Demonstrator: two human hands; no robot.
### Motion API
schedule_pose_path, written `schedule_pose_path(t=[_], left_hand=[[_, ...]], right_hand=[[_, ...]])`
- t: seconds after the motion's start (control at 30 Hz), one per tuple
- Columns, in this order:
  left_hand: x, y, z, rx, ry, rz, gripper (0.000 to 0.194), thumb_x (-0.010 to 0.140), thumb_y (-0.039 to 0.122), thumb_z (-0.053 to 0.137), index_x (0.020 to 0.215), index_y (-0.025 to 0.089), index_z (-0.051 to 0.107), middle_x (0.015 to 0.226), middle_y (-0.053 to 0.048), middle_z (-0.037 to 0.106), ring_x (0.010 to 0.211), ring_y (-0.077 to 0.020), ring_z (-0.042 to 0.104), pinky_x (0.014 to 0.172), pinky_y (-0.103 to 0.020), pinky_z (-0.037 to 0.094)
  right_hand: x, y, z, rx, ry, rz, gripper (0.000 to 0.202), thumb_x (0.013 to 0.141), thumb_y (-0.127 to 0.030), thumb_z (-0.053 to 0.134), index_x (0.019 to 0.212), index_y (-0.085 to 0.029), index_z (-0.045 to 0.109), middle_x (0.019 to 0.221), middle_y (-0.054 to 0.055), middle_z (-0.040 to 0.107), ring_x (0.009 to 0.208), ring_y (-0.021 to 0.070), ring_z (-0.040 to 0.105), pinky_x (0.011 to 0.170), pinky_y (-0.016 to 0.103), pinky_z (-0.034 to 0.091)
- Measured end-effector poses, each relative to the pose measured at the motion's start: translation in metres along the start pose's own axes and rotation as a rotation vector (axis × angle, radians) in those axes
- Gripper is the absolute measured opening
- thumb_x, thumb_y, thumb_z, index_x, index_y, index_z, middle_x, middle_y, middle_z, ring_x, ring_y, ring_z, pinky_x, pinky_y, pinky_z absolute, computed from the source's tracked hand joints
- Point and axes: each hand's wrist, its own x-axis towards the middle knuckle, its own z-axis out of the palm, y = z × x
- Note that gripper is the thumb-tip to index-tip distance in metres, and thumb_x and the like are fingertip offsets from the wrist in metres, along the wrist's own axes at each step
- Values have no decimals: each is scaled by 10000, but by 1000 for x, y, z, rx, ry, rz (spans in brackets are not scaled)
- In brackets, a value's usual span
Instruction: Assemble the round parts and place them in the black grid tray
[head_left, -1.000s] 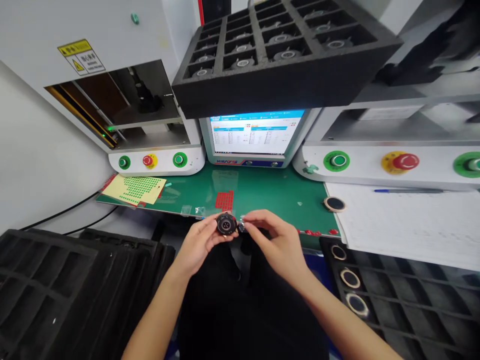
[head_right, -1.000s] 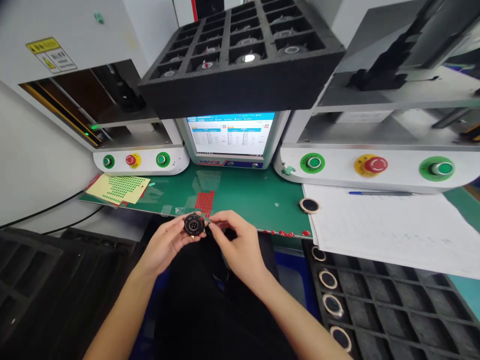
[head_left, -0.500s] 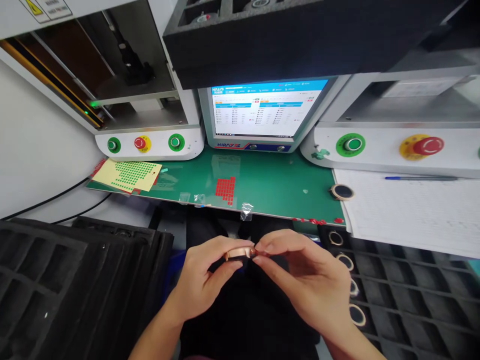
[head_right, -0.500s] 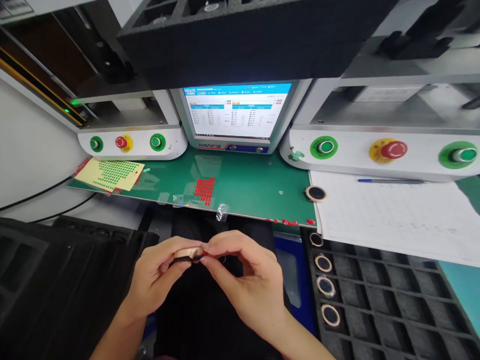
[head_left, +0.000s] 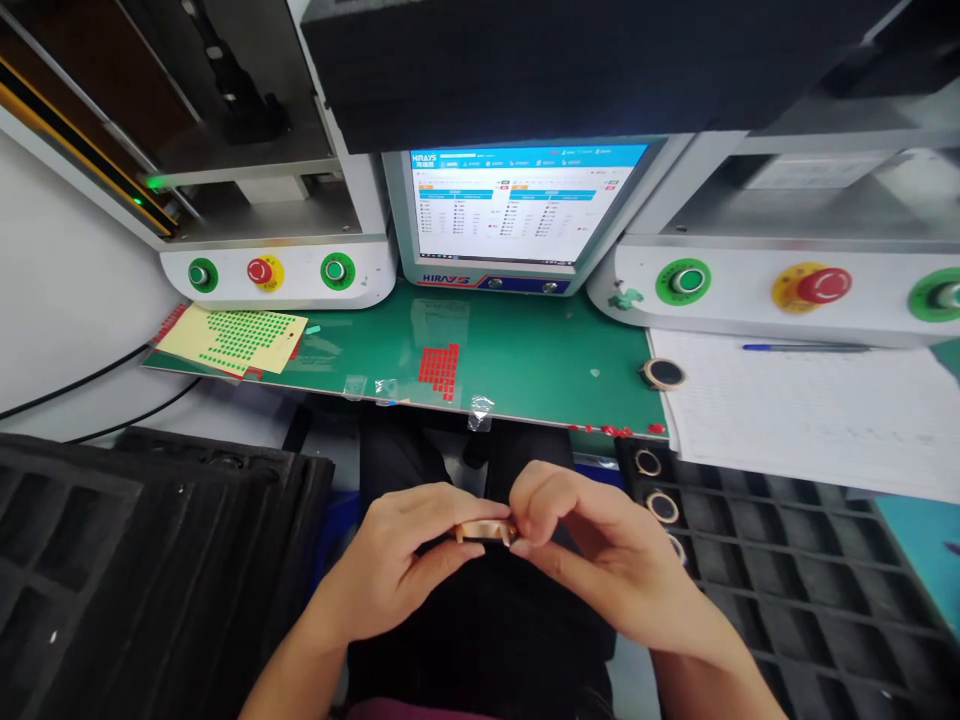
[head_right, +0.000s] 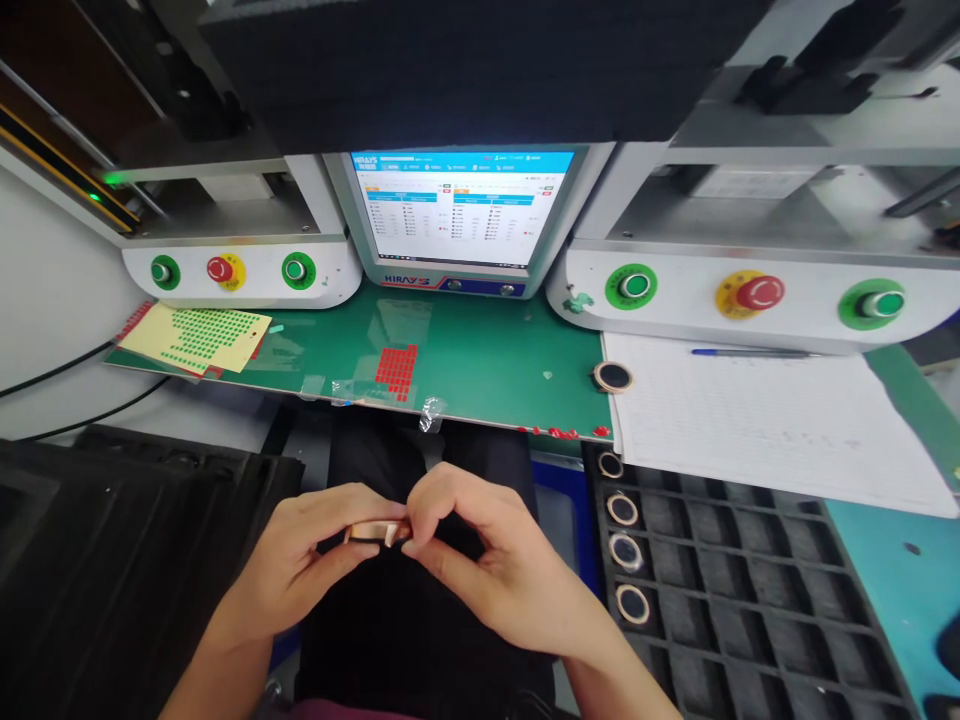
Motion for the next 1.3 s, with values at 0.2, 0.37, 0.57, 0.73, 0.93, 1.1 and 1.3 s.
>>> schedule_pose_path(t=[0.2, 0.37, 0.57, 0.73, 0.93, 1.1, 1.3], left_hand=[[-1, -3, 4, -16, 55, -3, 257, 969, 202, 557, 1197, 209, 676, 1017, -65, 771, 881, -152, 728, 798, -228, 581], [1, -2, 7, -44, 87, -12, 246, 946, 185, 593, 1170, 194, 693, 1018, -65, 776, 903, -151, 737, 808, -210, 583], [-1, -6, 9, -115, 80, -78, 257, 935, 164, 605, 1167, 228, 695, 1045, -27, 773, 923, -126, 730, 818, -172, 562], [-4, -9, 17, -156, 115, -166, 239, 945, 167, 594, 1146, 249, 695, 1043, -3, 768, 917, -113, 722, 816, -165, 550], [-4, -9, 29, -72, 252, -218, 211, 963, 169, 558, 1120, 238, 680, 1061, 3, 752, 949, -104, 716, 860, -165, 544], [6, -18, 31, -103, 716, -324, 146, 962, 220, 562, 1047, 209, 680, 965, 6, 758, 819, -84, 725, 788, -155, 561], [13, -37, 34, -639, 663, -551, 206, 895, 356, 653, 922, 170, 570, 954, -55, 757, 796, -156, 728, 779, -280, 590]], right_hand=[[-7, 7, 12, -40, 241, -104, 275, 803, -29, 731, 958, -253, 691, 817, 10, 721, 730, 156, 691, 648, 268, 591], [-11, 4, 16, -111, 326, -149, 232, 779, 18, 731, 829, -208, 707, 745, 9, 725, 674, 153, 699, 616, 252, 587], [-11, 2, 11, -63, 309, -65, 217, 766, -3, 756, 798, -213, 709, 733, -10, 730, 662, 138, 701, 617, 225, 582], [-9, 6, 9, -130, 283, -76, 214, 808, -1, 710, 842, -212, 712, 750, 2, 720, 678, 138, 681, 628, 244, 564], [-15, 5, 19, -322, 303, -149, 239, 846, 38, 617, 899, -194, 636, 824, 16, 682, 771, 119, 659, 687, 230, 548], [-11, 30, 7, -452, 325, -82, 164, 872, -63, 626, 852, -222, 592, 777, -7, 678, 722, 125, 665, 671, 244, 553], [35, 110, -25, -614, 443, 127, 325, 800, -257, 656, 1101, -205, 548, 1043, 109, 706, 864, 243, 708, 766, 409, 586]])
